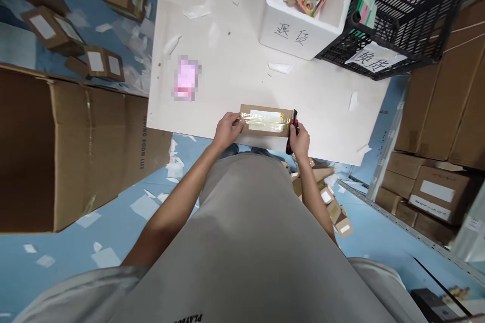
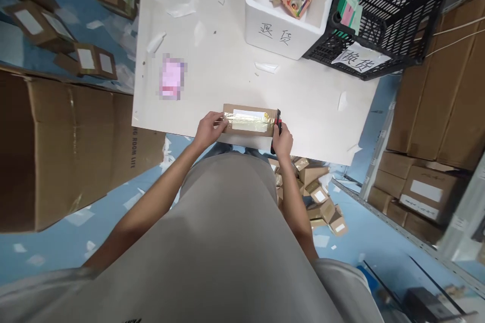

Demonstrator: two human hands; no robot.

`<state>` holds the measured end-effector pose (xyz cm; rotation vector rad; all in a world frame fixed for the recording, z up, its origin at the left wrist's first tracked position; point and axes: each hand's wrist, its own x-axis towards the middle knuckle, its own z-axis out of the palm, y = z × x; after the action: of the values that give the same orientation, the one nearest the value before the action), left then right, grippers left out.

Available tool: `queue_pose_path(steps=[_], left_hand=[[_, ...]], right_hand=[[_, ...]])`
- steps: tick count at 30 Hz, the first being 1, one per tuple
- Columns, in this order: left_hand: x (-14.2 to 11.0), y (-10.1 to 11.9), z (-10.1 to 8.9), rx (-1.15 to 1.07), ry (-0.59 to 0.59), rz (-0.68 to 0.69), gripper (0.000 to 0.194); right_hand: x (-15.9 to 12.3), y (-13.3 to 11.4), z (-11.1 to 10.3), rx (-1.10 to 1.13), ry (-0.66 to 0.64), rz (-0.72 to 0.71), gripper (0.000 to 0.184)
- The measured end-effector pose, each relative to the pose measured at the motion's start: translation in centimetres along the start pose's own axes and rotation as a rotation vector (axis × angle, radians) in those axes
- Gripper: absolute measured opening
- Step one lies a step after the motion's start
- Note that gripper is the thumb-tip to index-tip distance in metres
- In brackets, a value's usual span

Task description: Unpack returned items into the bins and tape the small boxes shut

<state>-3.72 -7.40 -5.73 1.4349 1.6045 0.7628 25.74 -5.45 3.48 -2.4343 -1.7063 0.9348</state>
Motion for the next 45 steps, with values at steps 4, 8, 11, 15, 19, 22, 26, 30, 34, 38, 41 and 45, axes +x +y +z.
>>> queue_pose_path(steps=[4,8,11,15,19,22,26,30,34,38,41,45], left_hand=[[0.5,-0.6,1.8,0.003,-0.048,-0.017,0.042],[0.1,-0.2,1.5,-0.047,-0.024,0.013,0.055],[0.0,0.2,1.2,-0.074,-0.045,0.040,0.044],[0.2,0.0,1.3,-0.126,-0.052,0.020,0.044],[0.4,-0.4,1.7,-0.143,-0.045,-0.001,0.042],[0.4,-0.5,1.8,-0.159,-0.037,0.004,0.041],[0.4,-0.3,1.6,-0.173,-0.037,0.005,0.042],[0.5,-0.2,1.6,-0.174,-0.046,-0.027,0.046],[0.6,-0.3,1.7,-0.191,-0.025,-0.058,0.047],[0.8,0.0,1.8,-0.181,-0.005,-0.089,0.045],[0.7,0.5,1.9,-0.161,0.030,-0.106,0.046],[0.4,1.2,2.1,-0.138,0.070,-0.116,0.048]], right_hand=[[0.2,0.5,-0.9,-0.125,-0.030,0.003,0.045],[-0.8,-0.2,-2.1,-0.222,0.017,-0.061,0.051],[-1.9,-2.3,-2.6,-0.282,-0.076,-0.239,0.051],[-2.4,-6.0,-1.8,-0.478,-0.282,-0.463,0.050],[-1.7,-8.5,-0.3,-0.647,-0.363,-0.568,0.050],[-1.0,-9.2,0.2,-0.733,-0.384,-0.619,0.055],[-0.5,-9.9,-0.2,-0.832,-0.410,-0.666,0.061],[-0.6,-11.1,-0.6,-0.910,-0.448,-0.689,0.061],[-0.8,-12.4,-0.7,-0.924,-0.447,-0.717,0.058],[-0.7,-12.8,-0.7,-0.894,-0.434,-0.748,0.056],[-0.5,-12.6,-0.7,-0.877,-0.430,-0.762,0.052],[0.0,-11.4,-1.1,-0.878,-0.426,-0.748,0.049]])
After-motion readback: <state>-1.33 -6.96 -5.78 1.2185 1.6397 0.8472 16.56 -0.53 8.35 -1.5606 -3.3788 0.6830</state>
